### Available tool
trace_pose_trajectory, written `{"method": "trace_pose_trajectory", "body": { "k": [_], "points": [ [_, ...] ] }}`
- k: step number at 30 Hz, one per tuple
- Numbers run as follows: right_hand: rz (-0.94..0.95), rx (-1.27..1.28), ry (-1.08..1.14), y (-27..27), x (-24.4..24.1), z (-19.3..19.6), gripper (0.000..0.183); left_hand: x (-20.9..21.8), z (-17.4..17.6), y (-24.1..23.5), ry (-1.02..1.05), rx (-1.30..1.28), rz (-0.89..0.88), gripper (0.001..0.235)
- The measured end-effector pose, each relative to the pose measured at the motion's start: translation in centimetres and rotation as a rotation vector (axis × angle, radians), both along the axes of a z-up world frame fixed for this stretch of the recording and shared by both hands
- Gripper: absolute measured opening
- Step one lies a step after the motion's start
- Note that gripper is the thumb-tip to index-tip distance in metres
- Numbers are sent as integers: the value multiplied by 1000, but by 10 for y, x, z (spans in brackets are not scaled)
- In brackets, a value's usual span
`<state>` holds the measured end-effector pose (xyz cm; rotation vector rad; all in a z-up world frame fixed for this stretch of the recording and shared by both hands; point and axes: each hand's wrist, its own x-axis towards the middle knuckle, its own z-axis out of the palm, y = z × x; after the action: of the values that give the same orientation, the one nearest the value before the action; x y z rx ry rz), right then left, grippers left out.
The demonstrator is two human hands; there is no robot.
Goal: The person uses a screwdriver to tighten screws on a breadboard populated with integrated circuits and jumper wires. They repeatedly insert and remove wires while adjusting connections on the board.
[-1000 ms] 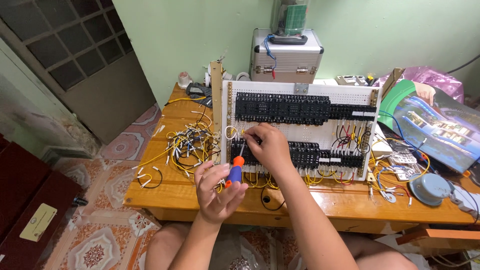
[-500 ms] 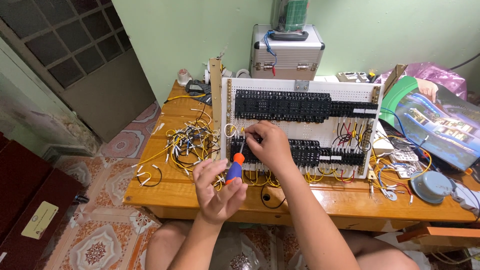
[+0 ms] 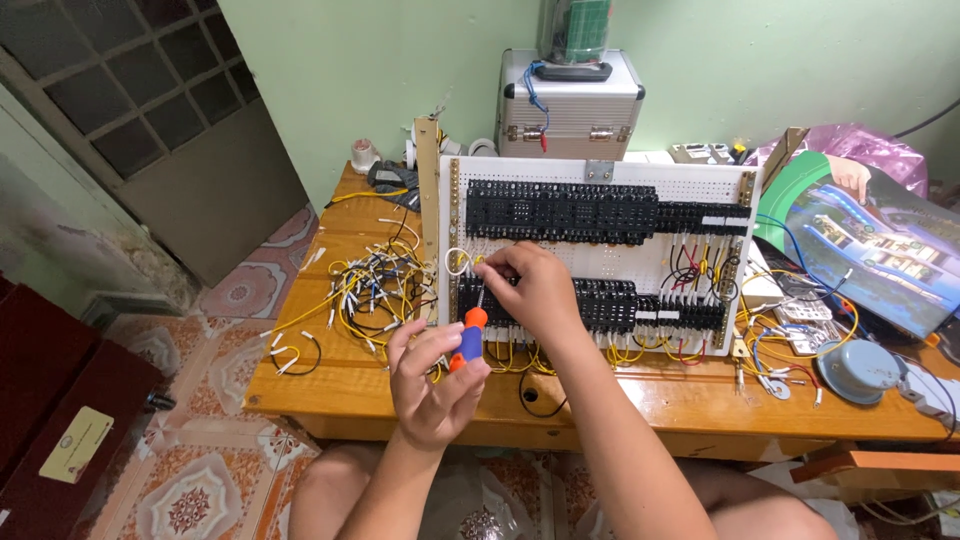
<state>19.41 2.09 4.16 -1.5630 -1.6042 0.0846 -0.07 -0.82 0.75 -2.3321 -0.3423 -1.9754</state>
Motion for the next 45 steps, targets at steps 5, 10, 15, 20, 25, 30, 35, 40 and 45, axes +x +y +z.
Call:
{"method": "trace_pose_trajectory", "body": {
  "k": [5, 10, 15, 20, 25, 30, 35, 40, 45],
  "points": [
    [-11, 31, 7, 7, 3, -9, 14, 1, 13, -1, 8, 25, 27, 18],
    [-2, 43, -6, 7, 2, -11, 14, 0, 17, -2, 53, -22, -62, 17],
    [-17, 64, -6, 5, 0, -9, 16, 7, 10, -6, 20, -36, -64, 29],
    [-13, 93, -40, 8, 3, -15, 24, 7, 13, -7, -38, -20, -15, 21],
    [-8, 123, -50, 9, 3, -18, 24, 3, 13, -4, -11, 15, 66, 18],
    [20, 124, -22, 7, 3, -14, 18, 3, 14, 0, 11, 58, 59, 17],
    [20, 96, 6, 7, 2, -14, 17, 2, 26, -6, 126, 29, 87, 26],
    [61, 44, 13, 1, 4, -8, 12, -9, 31, -15, 142, -87, 44, 33],
    [78, 382, -115, 4, 3, -27, 6, -12, 68, -20, -238, -266, -240, 39]
  ]
}}
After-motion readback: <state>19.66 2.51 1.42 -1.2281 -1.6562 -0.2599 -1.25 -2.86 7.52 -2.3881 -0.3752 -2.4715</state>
